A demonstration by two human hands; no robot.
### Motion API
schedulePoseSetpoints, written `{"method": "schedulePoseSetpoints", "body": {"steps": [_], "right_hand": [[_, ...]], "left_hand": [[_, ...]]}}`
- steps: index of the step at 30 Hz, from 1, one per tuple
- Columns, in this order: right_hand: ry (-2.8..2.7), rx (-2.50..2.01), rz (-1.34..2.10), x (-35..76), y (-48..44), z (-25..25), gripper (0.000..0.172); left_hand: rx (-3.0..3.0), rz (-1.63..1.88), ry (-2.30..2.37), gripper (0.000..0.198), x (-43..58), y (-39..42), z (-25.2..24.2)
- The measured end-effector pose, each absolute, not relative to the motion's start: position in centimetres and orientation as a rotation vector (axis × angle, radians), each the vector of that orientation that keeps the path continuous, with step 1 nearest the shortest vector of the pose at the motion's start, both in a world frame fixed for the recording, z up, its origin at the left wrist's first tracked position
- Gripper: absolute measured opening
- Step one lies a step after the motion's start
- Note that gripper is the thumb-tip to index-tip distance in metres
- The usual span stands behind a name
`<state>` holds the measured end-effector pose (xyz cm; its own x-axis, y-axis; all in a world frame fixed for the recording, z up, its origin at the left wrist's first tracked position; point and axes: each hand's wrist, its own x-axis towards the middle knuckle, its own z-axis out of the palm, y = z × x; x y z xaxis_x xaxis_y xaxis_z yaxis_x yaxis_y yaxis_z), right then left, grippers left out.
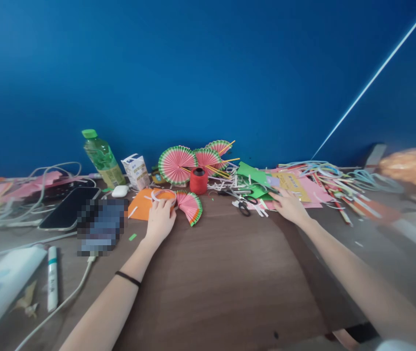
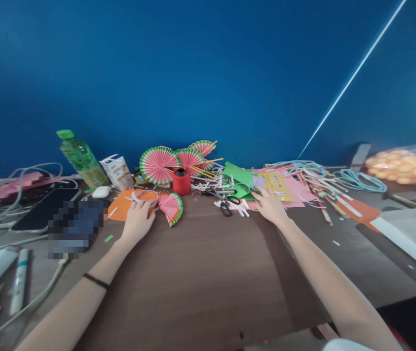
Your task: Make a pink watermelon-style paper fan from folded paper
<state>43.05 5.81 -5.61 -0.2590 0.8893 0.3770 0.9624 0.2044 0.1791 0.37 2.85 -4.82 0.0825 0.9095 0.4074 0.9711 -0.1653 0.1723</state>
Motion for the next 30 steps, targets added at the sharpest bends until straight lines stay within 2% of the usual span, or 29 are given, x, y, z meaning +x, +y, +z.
{"method": "schedulePoseSetpoints", "body": {"steps": [5, 13, 24, 30], "right_hand": [[-2.170, -1.686, -0.572, 42.9, 6.8, -5.2, 0.036], [-2.145, -1.562, -0.741, 41.6, 6.9, -3.9, 0.021], [-1.739, -1.534, -0.382, 41.8, 8.5, -1.7, 0.015], [-1.835, -1.676, -0.667, 41.0, 7.4, 1.2, 0.024]], "left_hand": [[-2.209, -0.649, -1.921, 0.033, 0.3, 2.9, -5.0], [-2.213, -0.662, -1.913, 0.032, 0.2, 2.9, -5.0], [-2.220, -0.660, -1.922, 0.033, 0.3, 2.8, -4.9], [-2.219, -0.652, -1.935, 0.033, 0.4, 2.8, -4.7]]}}
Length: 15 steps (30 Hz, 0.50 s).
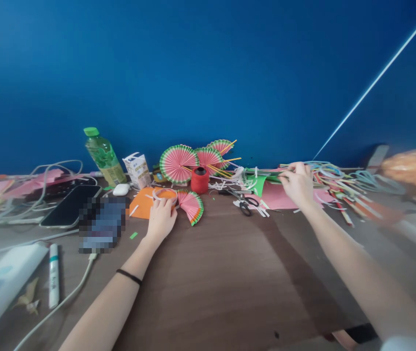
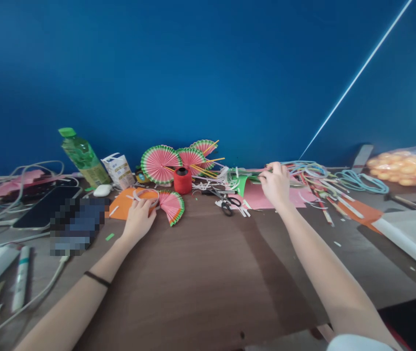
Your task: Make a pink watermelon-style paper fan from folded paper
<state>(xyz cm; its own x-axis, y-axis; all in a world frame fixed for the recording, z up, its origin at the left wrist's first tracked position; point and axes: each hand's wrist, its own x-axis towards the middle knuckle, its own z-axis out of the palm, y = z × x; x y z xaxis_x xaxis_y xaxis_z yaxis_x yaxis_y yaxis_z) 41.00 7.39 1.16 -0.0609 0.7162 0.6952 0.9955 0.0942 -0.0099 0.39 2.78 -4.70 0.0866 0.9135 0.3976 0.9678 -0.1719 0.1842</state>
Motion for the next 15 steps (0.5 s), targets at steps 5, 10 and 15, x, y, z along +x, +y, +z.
{"method": "schedulePoseSetpoints", "body": {"steps": [5, 10, 15], "right_hand": [[-1.872, -1.658, -0.741, 41.4, 7.9, 1.9, 0.026], [-1.922, -1.685, -0.693, 42.1, 8.1, 1.8, 0.027], [-1.815, -1.919, -0.465, 42.7, 8.3, -0.1, 0.025]], "left_hand": [[-2.220, -0.654, -1.932, 0.033, 0.3, 2.9, -4.9], [-2.221, -0.665, -1.924, 0.032, 0.3, 2.9, -4.9], [-2.217, -0.670, -1.921, 0.031, 0.3, 2.8, -4.9]]}}
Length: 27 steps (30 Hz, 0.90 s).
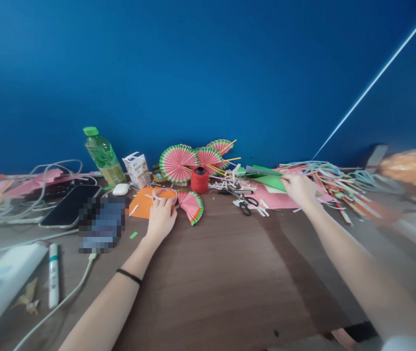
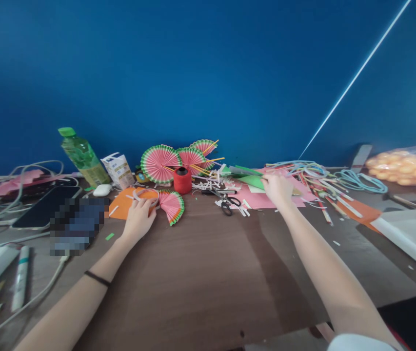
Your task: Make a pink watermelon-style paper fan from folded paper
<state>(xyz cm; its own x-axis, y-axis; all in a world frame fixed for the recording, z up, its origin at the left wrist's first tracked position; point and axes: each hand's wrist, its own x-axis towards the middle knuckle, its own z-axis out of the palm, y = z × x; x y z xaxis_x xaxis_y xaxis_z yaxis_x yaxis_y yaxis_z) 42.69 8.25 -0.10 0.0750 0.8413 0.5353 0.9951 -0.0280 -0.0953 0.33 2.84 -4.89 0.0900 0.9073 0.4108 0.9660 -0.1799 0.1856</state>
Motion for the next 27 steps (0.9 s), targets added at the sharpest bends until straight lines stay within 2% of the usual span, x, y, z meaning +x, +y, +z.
{"method": "schedulePoseSetpoints", "body": {"steps": [4, 9, 16, 21, 27], "right_hand": [[-1.694, -1.965, -0.186, 43.0, 8.2, -2.3, 0.022], [-1.765, -1.706, 0.064, 42.9, 7.3, -4.8, 0.033], [-2.100, -1.549, -0.098, 43.3, 7.8, -6.1, 0.014], [-2.260, -1.483, -0.212, 43.6, 8.8, -5.6, 0.022], [-2.141, -1.556, -0.210, 43.4, 9.0, -5.2, 0.026]], "left_hand": [[-2.224, -0.661, -1.920, 0.032, 0.3, 2.8, -4.9], [-2.232, -0.656, -1.919, 0.033, 0.3, 2.8, -4.8], [-2.221, -0.666, -1.917, 0.033, 0.2, 2.9, -5.1], [-2.220, -0.668, -1.922, 0.033, 0.2, 2.9, -5.0], [-2.221, -0.663, -1.936, 0.034, 0.3, 2.8, -4.9]]}}
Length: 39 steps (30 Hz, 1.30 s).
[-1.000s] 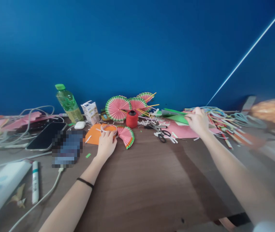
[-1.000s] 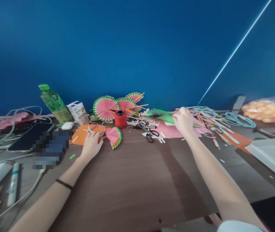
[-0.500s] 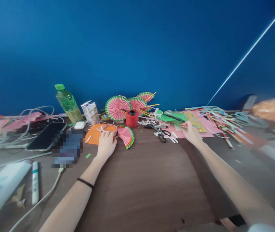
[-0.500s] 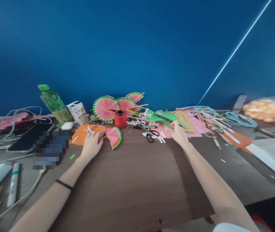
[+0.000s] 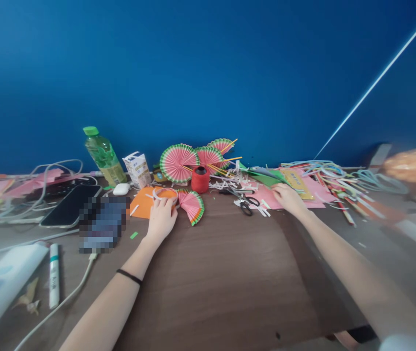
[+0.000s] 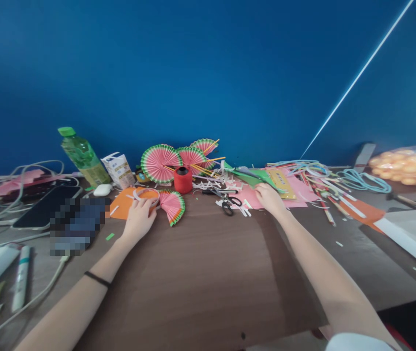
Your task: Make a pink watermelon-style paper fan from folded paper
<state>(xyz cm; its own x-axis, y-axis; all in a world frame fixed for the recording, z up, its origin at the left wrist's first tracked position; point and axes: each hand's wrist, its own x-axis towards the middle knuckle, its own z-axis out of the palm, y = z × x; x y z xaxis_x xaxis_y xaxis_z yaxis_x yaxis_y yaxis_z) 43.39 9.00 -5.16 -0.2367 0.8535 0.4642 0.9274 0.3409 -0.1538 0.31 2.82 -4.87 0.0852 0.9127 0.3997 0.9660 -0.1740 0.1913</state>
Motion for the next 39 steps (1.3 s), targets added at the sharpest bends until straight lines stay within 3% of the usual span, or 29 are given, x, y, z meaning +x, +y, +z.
{"method": "schedulePoseSetpoints", "body": {"steps": [11, 23, 31, 35, 39], "right_hand": [[-1.732, -1.761, -0.080, 42.8, 9.7, -4.2, 0.011], [-1.693, -1.816, 0.281, 42.5, 8.9, -3.4, 0.023], [-1.598, -2.031, -0.239, 41.6, 8.5, -2.6, 0.027], [-1.675, -2.021, -0.219, 41.4, 8.5, -2.3, 0.012], [-1.699, -2.015, -0.215, 41.8, 8.6, -1.7, 0.017]], "left_hand": [[-2.228, -0.656, -1.936, 0.034, 0.3, 2.8, -4.8], [-2.235, -0.651, -1.924, 0.034, 0.3, 2.9, -4.8], [-2.235, -0.655, -1.912, 0.033, 0.2, 3.0, -4.9], [-2.231, -0.661, -1.907, 0.032, 0.2, 3.0, -5.0], [-2.228, -0.665, -1.900, 0.031, 0.2, 3.0, -5.0]]}}
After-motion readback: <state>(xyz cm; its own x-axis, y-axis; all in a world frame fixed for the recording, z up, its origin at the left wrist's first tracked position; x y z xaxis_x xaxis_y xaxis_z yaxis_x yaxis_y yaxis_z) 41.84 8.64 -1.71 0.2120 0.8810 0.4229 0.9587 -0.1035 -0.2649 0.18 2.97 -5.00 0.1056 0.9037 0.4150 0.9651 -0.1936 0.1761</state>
